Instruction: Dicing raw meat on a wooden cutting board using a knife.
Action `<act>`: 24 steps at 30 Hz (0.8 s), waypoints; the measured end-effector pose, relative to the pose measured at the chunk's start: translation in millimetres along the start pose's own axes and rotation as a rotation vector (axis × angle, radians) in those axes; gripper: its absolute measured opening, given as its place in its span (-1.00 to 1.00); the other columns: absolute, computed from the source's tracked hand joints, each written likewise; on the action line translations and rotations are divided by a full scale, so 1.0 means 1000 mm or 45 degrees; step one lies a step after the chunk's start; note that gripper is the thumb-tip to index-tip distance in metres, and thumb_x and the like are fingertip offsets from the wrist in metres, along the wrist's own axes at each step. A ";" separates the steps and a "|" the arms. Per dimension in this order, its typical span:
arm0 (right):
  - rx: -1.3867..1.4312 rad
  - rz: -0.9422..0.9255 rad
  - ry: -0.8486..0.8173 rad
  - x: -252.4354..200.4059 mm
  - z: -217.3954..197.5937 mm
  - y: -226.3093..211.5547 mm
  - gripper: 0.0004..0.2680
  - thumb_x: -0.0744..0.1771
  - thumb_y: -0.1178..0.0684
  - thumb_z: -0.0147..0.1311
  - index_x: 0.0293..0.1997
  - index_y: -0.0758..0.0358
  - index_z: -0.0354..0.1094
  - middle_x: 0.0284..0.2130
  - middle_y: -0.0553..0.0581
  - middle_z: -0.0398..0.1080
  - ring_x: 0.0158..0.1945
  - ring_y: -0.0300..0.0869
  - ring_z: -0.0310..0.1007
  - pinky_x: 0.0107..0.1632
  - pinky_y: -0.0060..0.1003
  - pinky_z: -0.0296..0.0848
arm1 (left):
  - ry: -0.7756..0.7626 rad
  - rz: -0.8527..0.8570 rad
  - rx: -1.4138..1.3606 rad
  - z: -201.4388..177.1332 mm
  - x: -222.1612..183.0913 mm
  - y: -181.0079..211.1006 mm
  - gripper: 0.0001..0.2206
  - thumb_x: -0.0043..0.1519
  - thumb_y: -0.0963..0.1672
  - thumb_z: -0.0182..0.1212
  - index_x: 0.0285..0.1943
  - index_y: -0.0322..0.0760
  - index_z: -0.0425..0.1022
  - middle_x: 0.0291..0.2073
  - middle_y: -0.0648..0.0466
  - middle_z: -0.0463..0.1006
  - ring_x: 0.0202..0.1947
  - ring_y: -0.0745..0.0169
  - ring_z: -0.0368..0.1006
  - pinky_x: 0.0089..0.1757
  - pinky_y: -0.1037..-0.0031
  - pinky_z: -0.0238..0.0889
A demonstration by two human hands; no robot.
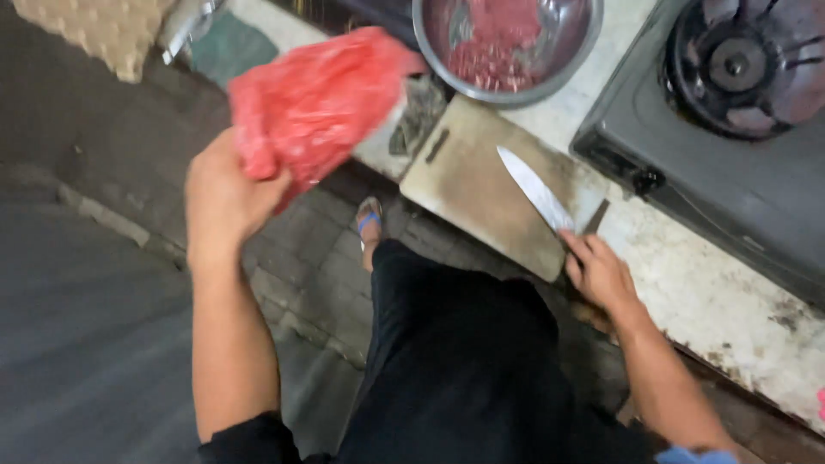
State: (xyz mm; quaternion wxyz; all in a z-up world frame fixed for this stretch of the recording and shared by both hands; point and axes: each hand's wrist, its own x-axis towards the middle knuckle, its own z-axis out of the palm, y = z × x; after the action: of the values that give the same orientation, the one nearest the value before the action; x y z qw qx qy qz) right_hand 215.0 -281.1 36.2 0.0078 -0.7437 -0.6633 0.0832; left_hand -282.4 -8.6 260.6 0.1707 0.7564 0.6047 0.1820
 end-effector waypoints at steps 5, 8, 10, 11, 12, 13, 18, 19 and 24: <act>-0.002 -0.219 0.097 0.023 0.031 0.048 -0.60 0.31 -0.04 0.03 0.35 -0.26 0.21 0.03 0.00 0.30 0.15 -0.04 0.33 0.06 -0.05 0.49 | 0.004 -0.568 0.182 0.065 -0.129 -0.030 -0.66 0.04 -0.02 0.39 -0.10 -0.26 0.54 -0.33 -0.18 0.58 -0.20 -0.35 0.52 -0.25 -0.08 0.38; 0.113 -0.307 0.087 0.015 0.014 0.055 -0.59 0.32 0.02 0.05 0.36 -0.17 0.20 0.09 0.10 0.26 0.21 0.03 0.28 0.13 0.01 0.42 | -0.085 -0.803 0.123 0.115 -0.199 -0.021 -0.67 0.05 -0.01 0.37 -0.08 -0.21 0.56 -0.29 -0.14 0.60 -0.15 -0.30 0.52 -0.22 -0.09 0.39; 0.185 -0.325 0.082 0.009 -0.013 0.051 -0.59 0.32 0.05 0.07 0.35 -0.13 0.21 0.12 0.11 0.25 0.22 0.04 0.27 0.18 0.01 0.39 | -0.124 -0.874 0.069 0.146 -0.232 -0.017 -0.66 0.05 -0.01 0.37 -0.06 -0.20 0.58 -0.27 -0.16 0.60 -0.14 -0.30 0.52 -0.20 -0.07 0.39; 0.368 -0.310 0.189 0.003 -0.027 0.052 -0.59 0.31 0.11 0.10 0.34 0.02 0.22 0.09 0.19 0.24 0.19 0.10 0.28 0.18 0.02 0.37 | -0.221 -0.920 0.015 0.163 -0.246 -0.017 -0.66 0.03 -0.02 0.37 -0.07 -0.22 0.59 -0.26 -0.17 0.61 -0.12 -0.30 0.52 -0.17 -0.04 0.39; 0.551 -0.294 0.295 -0.001 -0.042 0.053 -0.58 0.30 0.18 0.14 0.33 0.18 0.23 0.06 0.28 0.23 0.17 0.17 0.29 0.18 0.02 0.36 | -0.318 -0.964 -0.040 0.181 -0.259 -0.017 -0.65 0.01 -0.02 0.37 -0.08 -0.24 0.61 -0.25 -0.18 0.62 -0.10 -0.29 0.52 -0.13 0.00 0.39; 0.544 -0.285 0.302 -0.022 -0.055 0.053 -0.58 0.30 0.18 0.14 0.33 0.18 0.23 0.06 0.28 0.23 0.17 0.17 0.29 0.18 0.02 0.36 | -0.321 -0.953 -0.044 0.195 -0.266 -0.012 -0.65 0.01 -0.02 0.37 -0.08 -0.24 0.61 -0.25 -0.18 0.62 -0.10 -0.29 0.52 -0.13 0.00 0.39; 0.835 0.009 0.597 -0.140 -0.036 0.087 -0.81 0.39 0.16 0.08 0.09 0.40 0.42 -0.25 0.34 0.44 -0.11 0.14 0.48 -0.01 -0.07 0.45 | -0.591 -0.806 -0.232 0.311 -0.269 -0.009 -0.63 0.00 -0.04 0.34 -0.05 -0.30 0.59 -0.15 -0.23 0.61 0.00 -0.28 0.48 -0.03 0.02 0.36; 0.825 0.048 0.608 -0.169 -0.036 0.079 -0.81 0.39 0.16 0.08 0.09 0.40 0.42 -0.25 0.34 0.44 -0.11 0.14 0.48 -0.01 -0.07 0.45 | -0.620 -0.777 -0.224 0.325 -0.267 0.005 -0.63 0.00 -0.04 0.34 -0.05 -0.30 0.59 -0.15 -0.23 0.61 0.00 -0.28 0.48 -0.03 0.02 0.36; 0.941 0.446 -0.137 -0.304 0.021 0.051 -0.85 0.32 0.14 0.03 -0.09 0.05 0.49 -0.42 0.00 0.58 -0.26 -0.10 0.58 -0.05 -0.18 0.48 | -0.922 -0.614 -0.520 0.447 -0.264 0.057 -0.61 0.05 -0.03 0.28 0.00 -0.33 0.58 -0.09 -0.25 0.58 0.06 -0.29 0.44 0.00 -0.06 0.32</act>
State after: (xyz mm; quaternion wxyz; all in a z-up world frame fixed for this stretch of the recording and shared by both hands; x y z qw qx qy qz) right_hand 229.7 -589.8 43.4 0.2252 -0.7872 -0.4516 0.3546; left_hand -71.9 -295.4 -121.7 0.5527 0.5603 0.6165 -0.0229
